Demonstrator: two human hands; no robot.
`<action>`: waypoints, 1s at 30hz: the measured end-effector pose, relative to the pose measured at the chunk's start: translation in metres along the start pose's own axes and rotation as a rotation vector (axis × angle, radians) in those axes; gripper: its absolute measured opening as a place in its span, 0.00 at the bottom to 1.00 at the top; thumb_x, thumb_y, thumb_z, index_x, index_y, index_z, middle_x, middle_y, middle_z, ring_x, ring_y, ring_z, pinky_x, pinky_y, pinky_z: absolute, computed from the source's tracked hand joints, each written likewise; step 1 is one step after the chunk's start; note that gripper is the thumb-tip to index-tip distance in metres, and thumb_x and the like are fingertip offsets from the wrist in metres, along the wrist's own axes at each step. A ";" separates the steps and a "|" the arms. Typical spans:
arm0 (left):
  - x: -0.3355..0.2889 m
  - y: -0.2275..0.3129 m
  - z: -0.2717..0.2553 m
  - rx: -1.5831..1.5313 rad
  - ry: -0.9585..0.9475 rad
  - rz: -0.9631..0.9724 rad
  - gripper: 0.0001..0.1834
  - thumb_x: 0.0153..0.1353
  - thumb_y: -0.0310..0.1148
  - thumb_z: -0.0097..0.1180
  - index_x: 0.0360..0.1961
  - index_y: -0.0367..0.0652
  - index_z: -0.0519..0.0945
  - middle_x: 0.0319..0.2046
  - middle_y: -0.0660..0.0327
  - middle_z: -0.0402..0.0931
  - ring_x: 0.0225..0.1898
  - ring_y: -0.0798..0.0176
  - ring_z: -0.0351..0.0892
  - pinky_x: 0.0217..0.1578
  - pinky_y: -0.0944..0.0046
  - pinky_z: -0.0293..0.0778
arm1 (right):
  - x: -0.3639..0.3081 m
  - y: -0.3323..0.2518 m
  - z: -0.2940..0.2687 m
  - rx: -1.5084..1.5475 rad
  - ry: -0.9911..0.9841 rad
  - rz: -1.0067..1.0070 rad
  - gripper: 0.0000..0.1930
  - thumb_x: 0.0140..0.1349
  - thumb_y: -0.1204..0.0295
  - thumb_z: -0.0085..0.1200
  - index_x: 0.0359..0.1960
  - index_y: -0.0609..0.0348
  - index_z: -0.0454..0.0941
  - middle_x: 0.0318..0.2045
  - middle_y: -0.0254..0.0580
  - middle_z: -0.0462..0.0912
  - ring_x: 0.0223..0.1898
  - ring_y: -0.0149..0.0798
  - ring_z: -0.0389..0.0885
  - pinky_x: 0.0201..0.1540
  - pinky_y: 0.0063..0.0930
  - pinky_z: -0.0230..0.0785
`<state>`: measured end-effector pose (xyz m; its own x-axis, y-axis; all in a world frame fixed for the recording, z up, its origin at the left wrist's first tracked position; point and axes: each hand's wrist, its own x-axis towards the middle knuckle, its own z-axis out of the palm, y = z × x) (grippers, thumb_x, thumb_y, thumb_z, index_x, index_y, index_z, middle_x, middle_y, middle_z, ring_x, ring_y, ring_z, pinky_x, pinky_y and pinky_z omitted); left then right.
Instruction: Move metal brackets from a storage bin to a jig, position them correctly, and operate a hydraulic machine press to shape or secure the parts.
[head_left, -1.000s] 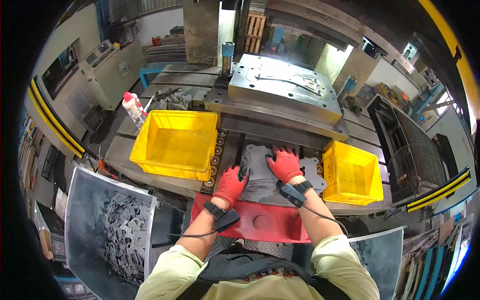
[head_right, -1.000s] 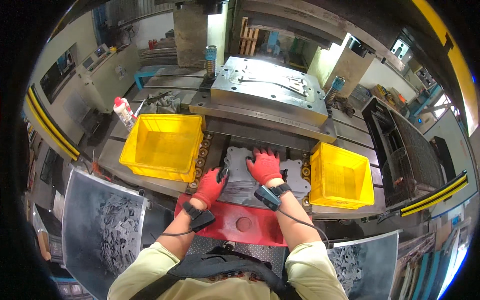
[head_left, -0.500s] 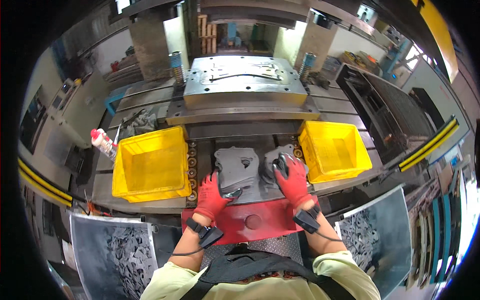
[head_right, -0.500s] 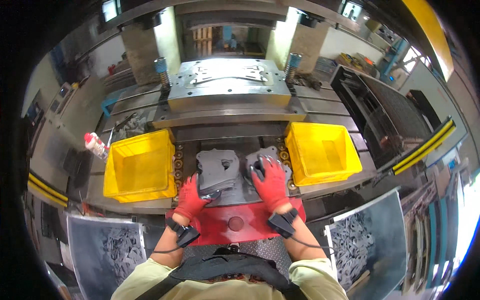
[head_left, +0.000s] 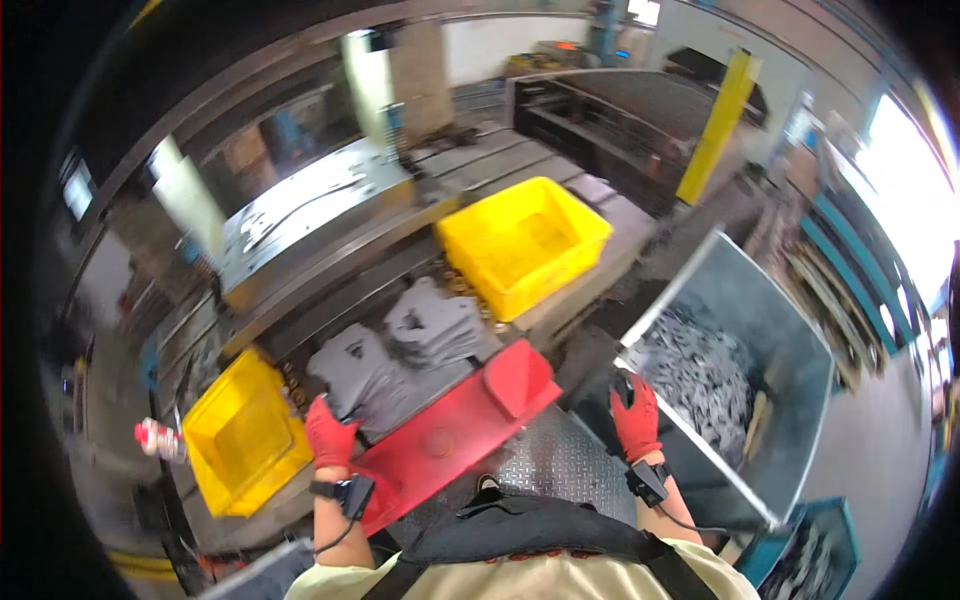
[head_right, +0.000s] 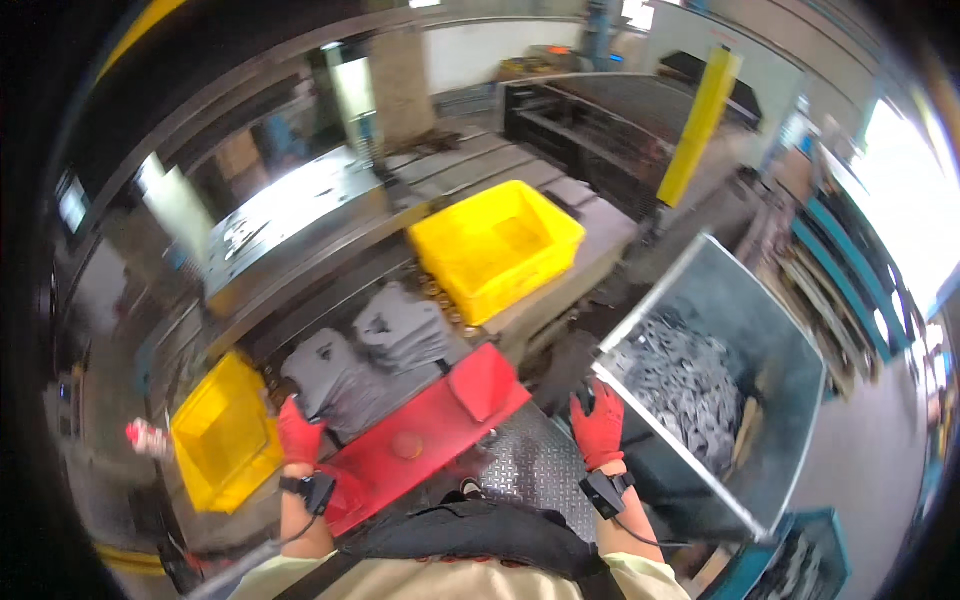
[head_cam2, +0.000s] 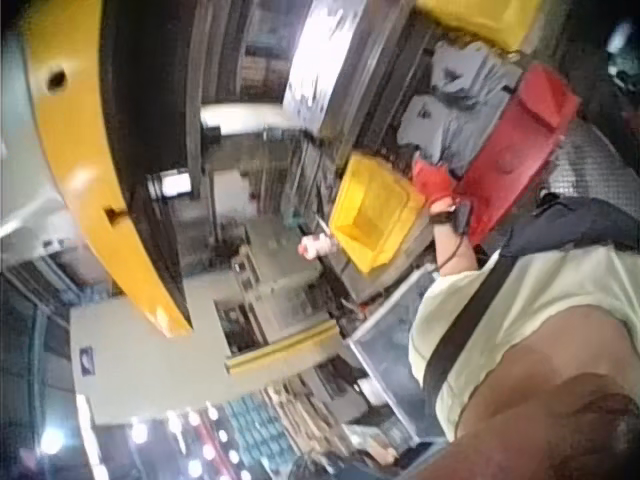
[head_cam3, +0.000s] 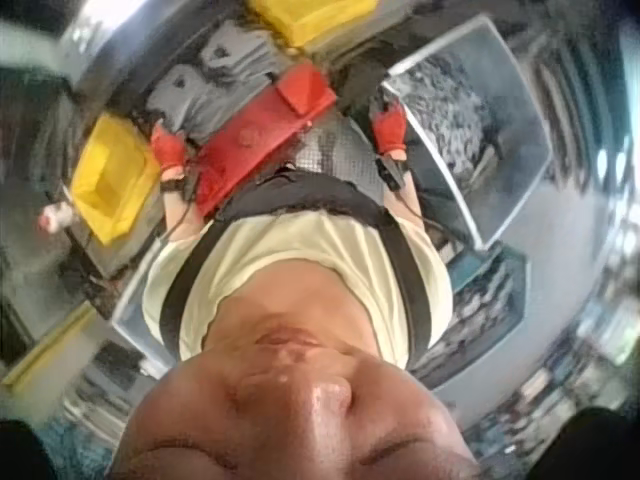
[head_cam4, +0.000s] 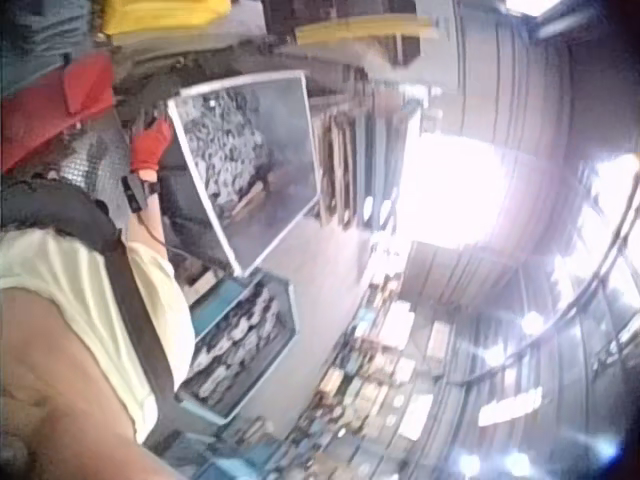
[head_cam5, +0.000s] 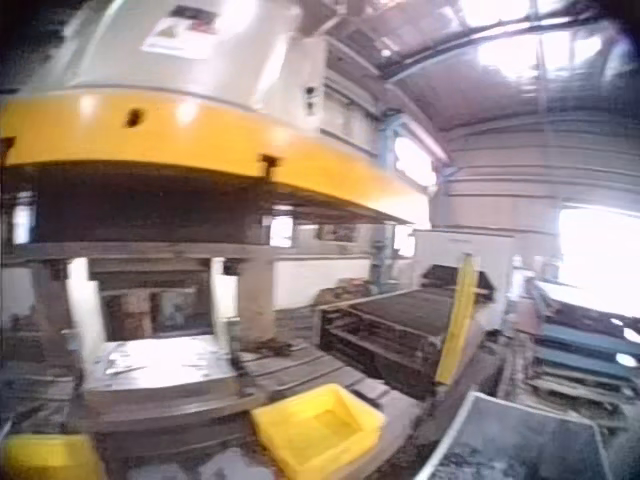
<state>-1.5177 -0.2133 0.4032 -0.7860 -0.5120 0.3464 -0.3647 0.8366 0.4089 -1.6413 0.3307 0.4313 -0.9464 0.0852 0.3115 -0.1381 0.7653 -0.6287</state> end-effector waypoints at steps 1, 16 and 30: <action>-0.003 -0.013 -0.001 0.006 -0.004 0.036 0.48 0.36 0.42 0.78 0.59 0.33 0.70 0.54 0.42 0.73 0.58 0.40 0.71 0.60 0.50 0.67 | -0.012 0.016 -0.011 -0.009 0.043 0.045 0.26 0.58 0.62 0.61 0.56 0.60 0.75 0.54 0.53 0.78 0.57 0.55 0.73 0.62 0.46 0.61; -0.120 0.275 0.028 -0.580 -0.039 0.378 0.31 0.62 0.30 0.62 0.65 0.32 0.68 0.61 0.47 0.71 0.62 0.52 0.70 0.64 0.55 0.63 | -0.266 0.254 -0.237 -0.120 0.362 0.490 0.29 0.60 0.51 0.56 0.57 0.58 0.75 0.53 0.53 0.78 0.57 0.53 0.74 0.63 0.47 0.61; -0.409 0.620 0.120 -0.196 -1.327 1.390 0.36 0.54 0.41 0.69 0.62 0.36 0.72 0.59 0.46 0.74 0.61 0.47 0.73 0.61 0.56 0.68 | -0.550 0.335 -0.370 -0.078 0.648 1.160 0.28 0.59 0.49 0.56 0.53 0.57 0.79 0.50 0.56 0.81 0.54 0.55 0.78 0.58 0.45 0.68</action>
<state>-1.4821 0.5384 0.4135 -0.2842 0.9220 -0.2631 0.7323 0.3858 0.5611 -1.0588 0.7758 0.3131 -0.1923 0.9782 -0.0789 0.6863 0.0766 -0.7233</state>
